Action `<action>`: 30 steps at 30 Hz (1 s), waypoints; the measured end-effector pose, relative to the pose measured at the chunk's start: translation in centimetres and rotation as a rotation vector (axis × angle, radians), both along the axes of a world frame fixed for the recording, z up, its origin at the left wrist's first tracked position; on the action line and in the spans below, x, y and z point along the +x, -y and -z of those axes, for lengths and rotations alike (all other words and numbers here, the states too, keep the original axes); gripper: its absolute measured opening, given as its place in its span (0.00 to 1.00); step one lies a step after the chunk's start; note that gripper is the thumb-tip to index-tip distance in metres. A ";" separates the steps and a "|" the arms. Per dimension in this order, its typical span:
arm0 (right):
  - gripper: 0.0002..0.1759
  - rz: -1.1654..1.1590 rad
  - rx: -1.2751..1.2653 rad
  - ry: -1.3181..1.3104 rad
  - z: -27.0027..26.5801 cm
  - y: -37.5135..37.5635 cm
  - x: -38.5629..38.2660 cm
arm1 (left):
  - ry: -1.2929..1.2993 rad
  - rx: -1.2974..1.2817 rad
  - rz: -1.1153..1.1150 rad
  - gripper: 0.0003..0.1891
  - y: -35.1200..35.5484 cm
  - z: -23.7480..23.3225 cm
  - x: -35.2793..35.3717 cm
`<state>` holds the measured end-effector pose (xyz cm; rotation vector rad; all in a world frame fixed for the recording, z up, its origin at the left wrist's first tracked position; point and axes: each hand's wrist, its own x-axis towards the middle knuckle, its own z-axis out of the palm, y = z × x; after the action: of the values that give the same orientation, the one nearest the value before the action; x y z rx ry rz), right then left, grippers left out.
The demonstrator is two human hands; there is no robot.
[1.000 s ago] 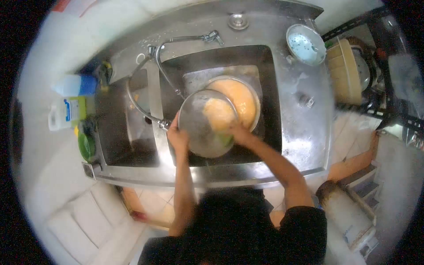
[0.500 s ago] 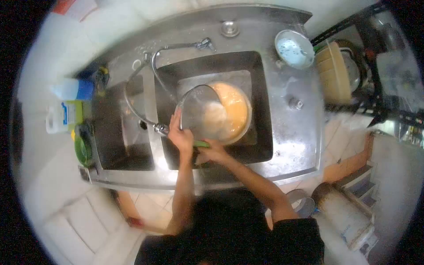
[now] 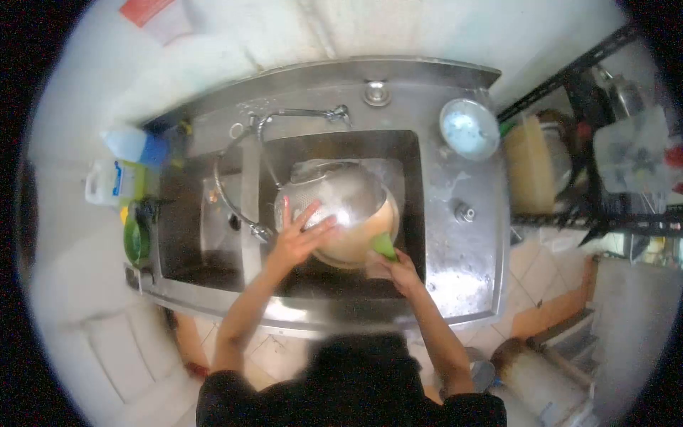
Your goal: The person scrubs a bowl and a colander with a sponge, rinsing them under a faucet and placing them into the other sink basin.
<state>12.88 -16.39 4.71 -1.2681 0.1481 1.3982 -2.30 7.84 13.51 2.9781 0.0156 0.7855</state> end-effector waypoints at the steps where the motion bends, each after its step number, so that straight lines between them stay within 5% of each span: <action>1: 0.22 0.009 -0.036 0.001 0.2 0.1 -0.1 | 0.026 -0.083 -0.065 0.24 0.2 -0.6 0.0; 6: 0.23 -0.011 -0.025 -0.049 0.4 0.7 0.1 | 0.474 -0.621 -0.743 0.26 3.5 -0.4 -1.1; 9: 0.19 0.031 0.038 0.008 0.3 1.3 0.0 | 1.236 -1.607 -0.875 0.37 4.8 -1.0 -4.4; 12: 0.21 -0.113 0.099 0.027 1.2 1.2 0.0 | 1.446 -1.657 -1.017 0.37 4.0 -3.5 -10.4; 13: 0.21 -0.167 0.110 0.026 1.5 0.6 -0.4 | 1.425 -1.567 -0.915 0.37 3.1 -2.7 -13.4; 15: 0.27 -0.211 0.054 0.190 1.8 -0.6 -1.2 | 1.601 -1.441 -1.057 0.37 1.5 -2.6 -18.4; 18: 0.33 -0.578 0.109 0.582 -3.4 -6.3 -4.5 | 1.605 -1.381 -1.098 0.42 -0.5 -1.8 -25.8; 21: 0.42 -0.824 0.330 0.538 -3.9 -12.5 -7.3 | 1.402 -1.332 -1.301 0.39 -5.0 3.5 -30.7; 23: 0.44 -0.888 0.335 0.523 -4.9 -17.8 -9.7 | 1.111 -0.903 -1.385 0.40 -9.2 12.4 -34.3; 25: 0.47 -1.150 0.288 0.703 -4.5 -23.1 -11.3 | 0.533 -0.628 -1.777 0.44 -12.5 15.7 -33.6; 27: 0.47 -1.223 0.356 0.708 -4.2 -26.7 -12.2 | 0.476 -1.014 -1.830 0.45 -14.2 17.9 -32.1; 30: 0.47 -1.348 0.454 0.478 -2.0 -29.6 -11.8 | 0.566 -1.152 -1.736 0.51 -13.9 20.9 -30.5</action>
<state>1.12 13.21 6.71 -1.2564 -1.5122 1.9468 -32.84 21.73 -7.41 1.0111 2.1356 0.9684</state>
